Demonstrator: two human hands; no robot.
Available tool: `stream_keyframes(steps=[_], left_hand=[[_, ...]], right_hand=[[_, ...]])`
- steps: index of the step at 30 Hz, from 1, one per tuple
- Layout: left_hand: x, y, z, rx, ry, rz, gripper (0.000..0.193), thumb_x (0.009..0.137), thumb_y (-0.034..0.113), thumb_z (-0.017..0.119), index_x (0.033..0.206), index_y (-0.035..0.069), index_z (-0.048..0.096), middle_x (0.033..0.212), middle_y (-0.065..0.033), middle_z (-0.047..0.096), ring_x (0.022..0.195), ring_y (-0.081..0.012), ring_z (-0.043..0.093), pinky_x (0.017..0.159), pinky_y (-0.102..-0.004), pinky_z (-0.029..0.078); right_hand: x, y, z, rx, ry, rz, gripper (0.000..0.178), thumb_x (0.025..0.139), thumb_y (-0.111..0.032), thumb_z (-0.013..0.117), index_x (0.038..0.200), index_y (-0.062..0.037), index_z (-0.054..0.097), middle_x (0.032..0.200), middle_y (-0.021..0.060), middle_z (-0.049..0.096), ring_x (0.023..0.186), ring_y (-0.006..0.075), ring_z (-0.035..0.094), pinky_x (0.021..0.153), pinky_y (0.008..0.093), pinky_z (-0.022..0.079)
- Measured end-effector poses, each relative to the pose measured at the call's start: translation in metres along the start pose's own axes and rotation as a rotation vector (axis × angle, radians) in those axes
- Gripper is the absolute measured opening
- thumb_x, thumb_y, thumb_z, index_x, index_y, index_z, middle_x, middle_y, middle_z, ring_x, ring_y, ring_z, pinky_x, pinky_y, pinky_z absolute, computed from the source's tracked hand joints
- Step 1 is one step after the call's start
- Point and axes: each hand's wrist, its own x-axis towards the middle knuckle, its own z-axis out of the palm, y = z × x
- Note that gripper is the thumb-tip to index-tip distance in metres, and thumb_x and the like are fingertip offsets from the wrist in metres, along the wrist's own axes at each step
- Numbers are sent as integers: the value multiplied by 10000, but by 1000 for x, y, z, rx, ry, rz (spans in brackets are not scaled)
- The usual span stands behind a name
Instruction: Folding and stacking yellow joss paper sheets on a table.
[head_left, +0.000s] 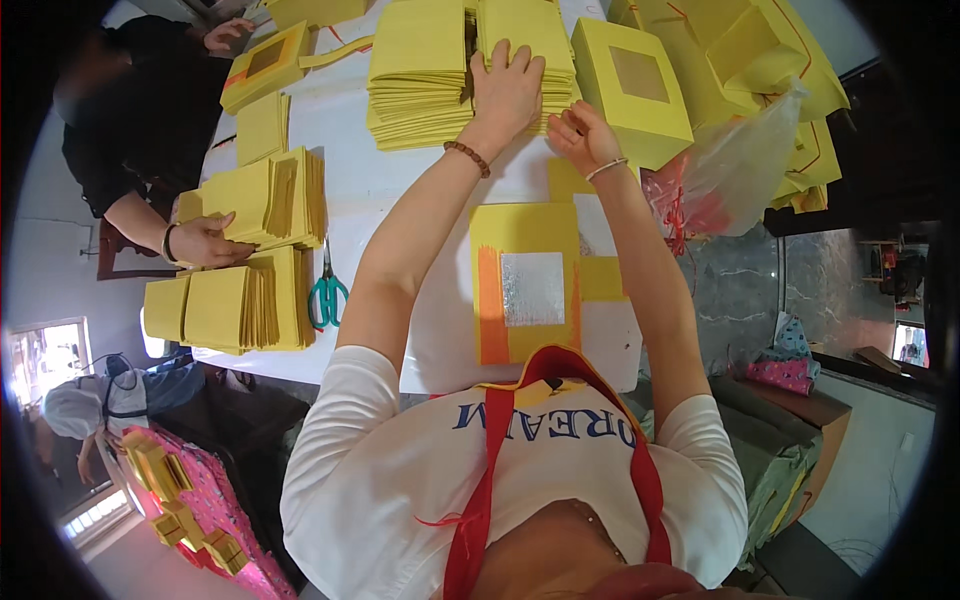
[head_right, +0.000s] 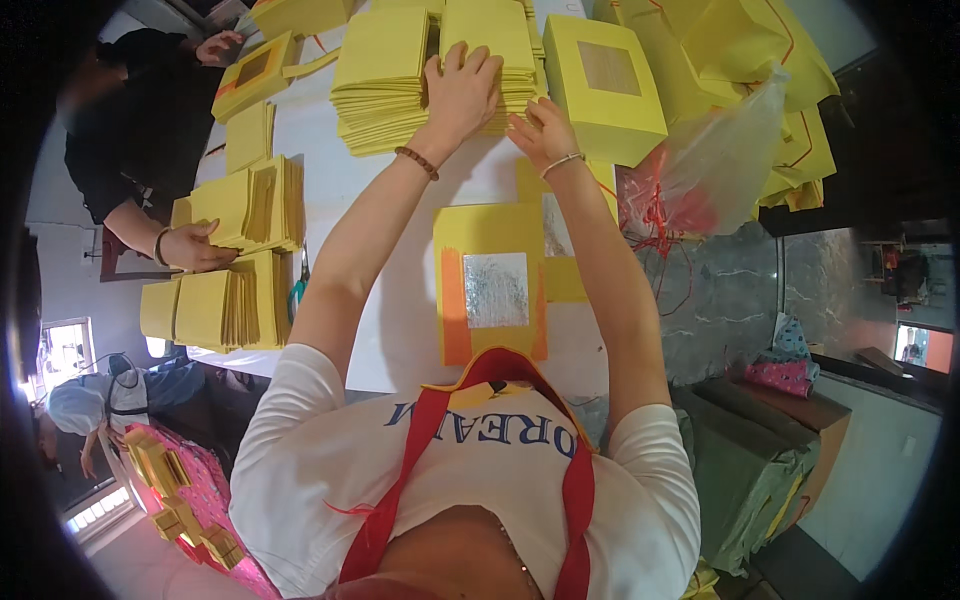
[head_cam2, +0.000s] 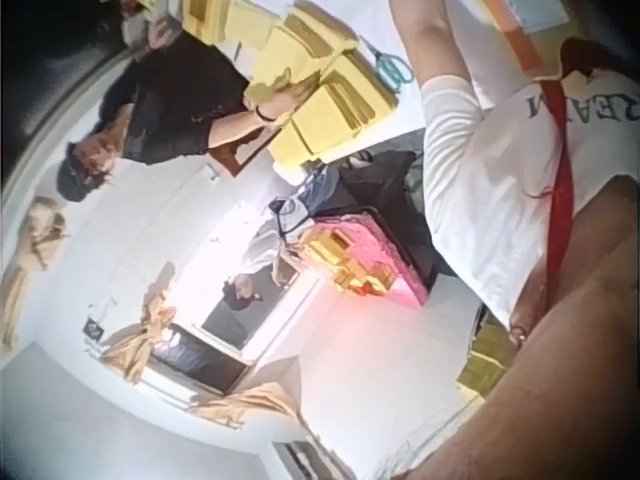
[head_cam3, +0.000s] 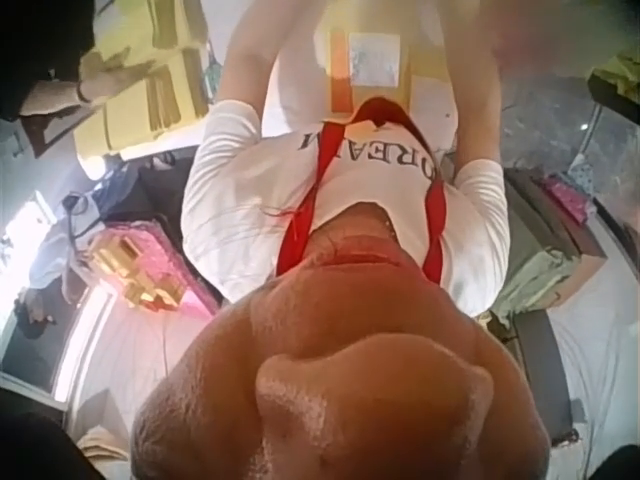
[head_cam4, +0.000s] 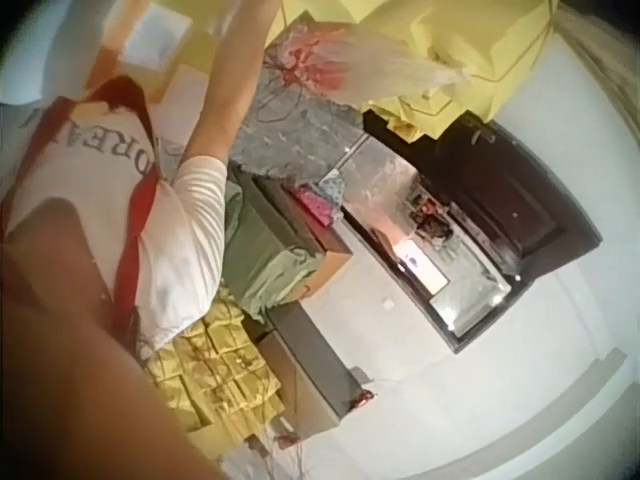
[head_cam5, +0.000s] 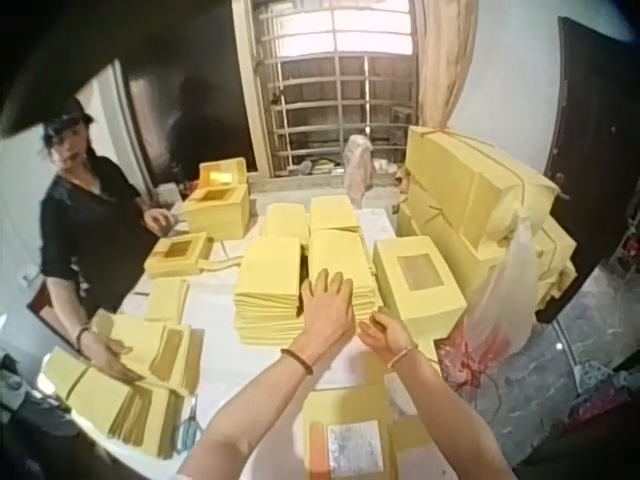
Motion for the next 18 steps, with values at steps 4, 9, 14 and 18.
stream_keyframes(steps=[4, 9, 14, 18], left_hand=[[4, 4, -7, 44, -75, 26, 380, 723, 212, 629, 1090, 161, 544, 1155, -44, 508, 1168, -279, 392, 897, -544, 291], [15, 9, -29, 56, -78, 61, 402, 776, 223, 586, 1162, 131, 522, 1225, -119, 468, 1168, -329, 398, 924, -524, 313], [9, 21, -59, -161, 25, 32, 383, 828, 225, 524, 1186, 92, 506, 1272, -185, 431, 1189, -360, 379, 945, -531, 303], [-53, 17, -87, -799, -67, -130, 437, 845, 301, 529, 1234, 109, 480, 1306, -188, 408, 1199, -368, 369, 964, -518, 278]], right_hand=[[-22, -2, -14, -23, -9, -14, 336, 881, -183, 527, 1186, -86, 427, 1027, 61, 529, 991, 250, 554, 806, 400, 482], [-53, -1, -21, -59, -6, 7, 283, 900, -227, 515, 1156, -108, 495, 1032, 43, 599, 952, 192, 592, 789, 357, 491], [-77, 11, -41, -96, -87, 9, 386, 885, -200, 529, 1234, -76, 421, 1056, 71, 577, 944, 187, 576, 784, 363, 472], [-120, 27, -68, -198, -12, 9, 384, 875, -208, 544, 1223, -71, 458, 1066, 73, 581, 966, 181, 570, 775, 330, 476]])
